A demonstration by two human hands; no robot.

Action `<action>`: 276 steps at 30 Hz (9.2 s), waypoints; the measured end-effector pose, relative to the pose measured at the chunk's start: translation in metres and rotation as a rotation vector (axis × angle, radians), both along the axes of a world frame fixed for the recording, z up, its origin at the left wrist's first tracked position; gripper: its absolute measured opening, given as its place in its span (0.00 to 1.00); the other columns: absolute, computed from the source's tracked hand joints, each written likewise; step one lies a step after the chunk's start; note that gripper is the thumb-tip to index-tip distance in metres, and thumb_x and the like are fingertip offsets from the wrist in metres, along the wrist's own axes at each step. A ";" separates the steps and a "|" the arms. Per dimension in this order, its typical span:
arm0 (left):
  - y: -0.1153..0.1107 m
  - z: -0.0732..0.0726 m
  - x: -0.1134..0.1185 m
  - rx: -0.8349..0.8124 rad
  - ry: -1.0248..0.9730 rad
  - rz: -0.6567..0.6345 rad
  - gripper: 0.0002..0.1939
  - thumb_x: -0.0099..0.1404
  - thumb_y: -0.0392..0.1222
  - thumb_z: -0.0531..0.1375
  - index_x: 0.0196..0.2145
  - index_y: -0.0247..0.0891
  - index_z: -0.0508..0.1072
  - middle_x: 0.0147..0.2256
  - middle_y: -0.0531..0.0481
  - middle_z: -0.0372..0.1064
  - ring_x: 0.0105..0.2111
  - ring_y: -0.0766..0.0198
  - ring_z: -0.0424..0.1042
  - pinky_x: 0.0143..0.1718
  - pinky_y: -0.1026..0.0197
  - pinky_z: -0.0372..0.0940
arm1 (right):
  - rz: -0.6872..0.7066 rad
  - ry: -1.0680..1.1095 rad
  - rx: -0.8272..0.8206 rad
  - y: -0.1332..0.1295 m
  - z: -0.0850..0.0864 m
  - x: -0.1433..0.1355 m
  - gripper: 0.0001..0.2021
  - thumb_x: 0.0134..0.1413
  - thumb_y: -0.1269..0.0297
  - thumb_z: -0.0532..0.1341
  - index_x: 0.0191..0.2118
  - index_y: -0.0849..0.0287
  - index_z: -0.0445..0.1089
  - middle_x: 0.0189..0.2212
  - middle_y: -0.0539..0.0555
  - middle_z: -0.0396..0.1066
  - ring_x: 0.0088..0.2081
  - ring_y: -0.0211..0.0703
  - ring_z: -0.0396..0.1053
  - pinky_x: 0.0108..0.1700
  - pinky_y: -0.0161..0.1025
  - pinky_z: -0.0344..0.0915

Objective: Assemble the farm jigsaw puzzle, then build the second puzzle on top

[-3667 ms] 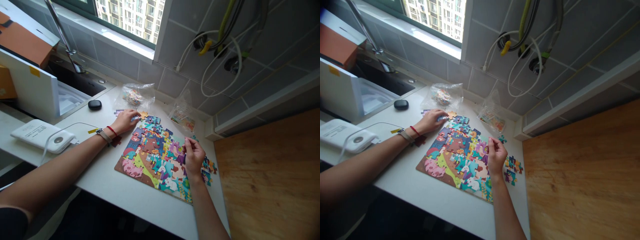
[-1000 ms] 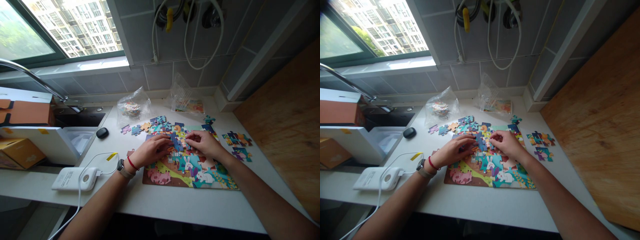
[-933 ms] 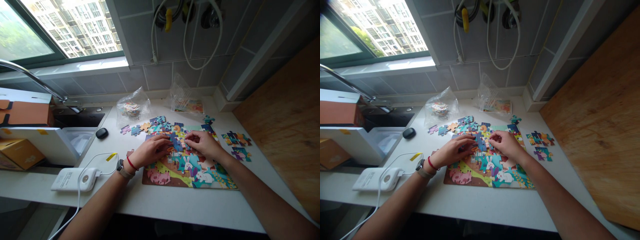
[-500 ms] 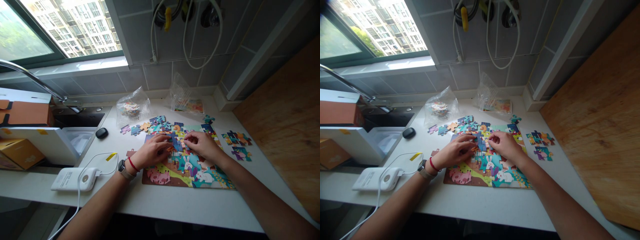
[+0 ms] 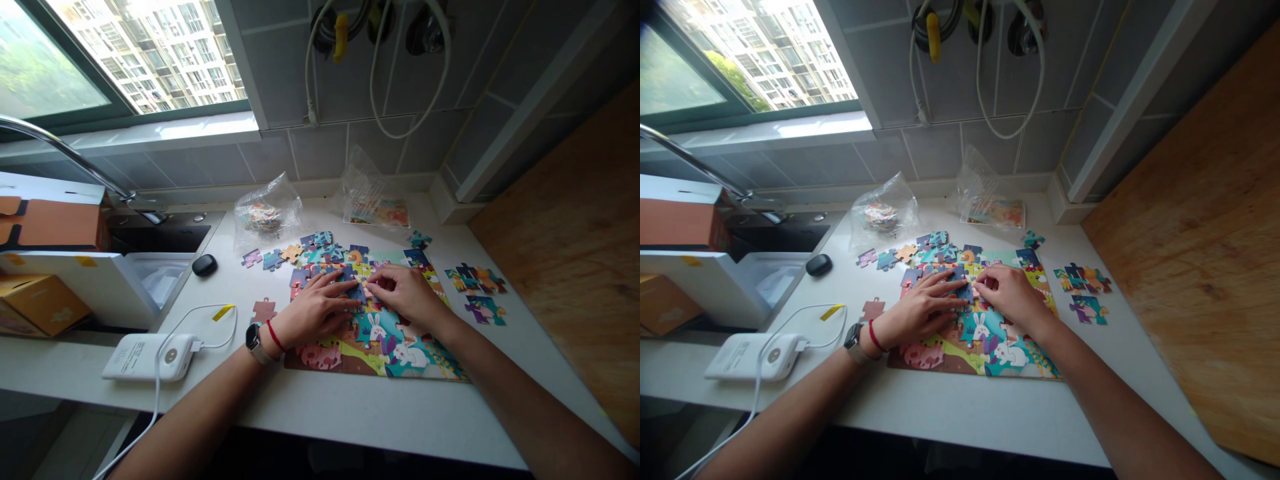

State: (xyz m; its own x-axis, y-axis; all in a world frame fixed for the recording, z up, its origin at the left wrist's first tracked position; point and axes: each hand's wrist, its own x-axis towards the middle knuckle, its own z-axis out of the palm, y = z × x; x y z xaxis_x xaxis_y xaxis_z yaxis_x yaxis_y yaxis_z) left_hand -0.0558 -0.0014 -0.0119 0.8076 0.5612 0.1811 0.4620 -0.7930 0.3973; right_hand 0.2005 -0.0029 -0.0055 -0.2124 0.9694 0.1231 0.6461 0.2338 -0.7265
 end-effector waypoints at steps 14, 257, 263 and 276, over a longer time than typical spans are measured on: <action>0.004 0.004 -0.001 0.007 -0.044 -0.009 0.13 0.77 0.43 0.59 0.53 0.47 0.81 0.64 0.51 0.70 0.68 0.45 0.62 0.66 0.38 0.62 | 0.001 0.115 -0.166 -0.001 0.000 0.002 0.12 0.56 0.53 0.66 0.34 0.57 0.81 0.24 0.53 0.75 0.26 0.43 0.70 0.28 0.37 0.62; 0.056 0.046 -0.134 -0.331 -0.244 0.843 0.27 0.54 0.53 0.73 0.47 0.35 0.78 0.39 0.41 0.82 0.34 0.58 0.80 0.38 0.55 0.76 | -0.693 1.250 -0.094 0.022 -0.014 0.069 0.13 0.55 0.52 0.64 0.33 0.58 0.73 0.21 0.45 0.70 0.24 0.36 0.70 0.27 0.31 0.66; 0.052 0.067 -0.057 -0.417 -0.495 0.557 0.21 0.63 0.50 0.69 0.50 0.35 0.78 0.44 0.40 0.83 0.42 0.57 0.82 0.47 0.54 0.77 | -0.728 1.263 -0.143 0.031 -0.018 0.082 0.11 0.57 0.54 0.63 0.31 0.57 0.71 0.18 0.44 0.68 0.21 0.34 0.67 0.25 0.30 0.66; 0.088 0.044 0.128 -0.458 -0.388 -0.029 0.25 0.59 0.19 0.60 0.51 0.34 0.79 0.45 0.44 0.82 0.38 0.66 0.82 0.38 0.67 0.74 | -0.380 0.983 -0.297 0.020 -0.011 0.070 0.20 0.45 0.48 0.74 0.37 0.58 0.79 0.29 0.51 0.77 0.29 0.38 0.73 0.30 0.33 0.71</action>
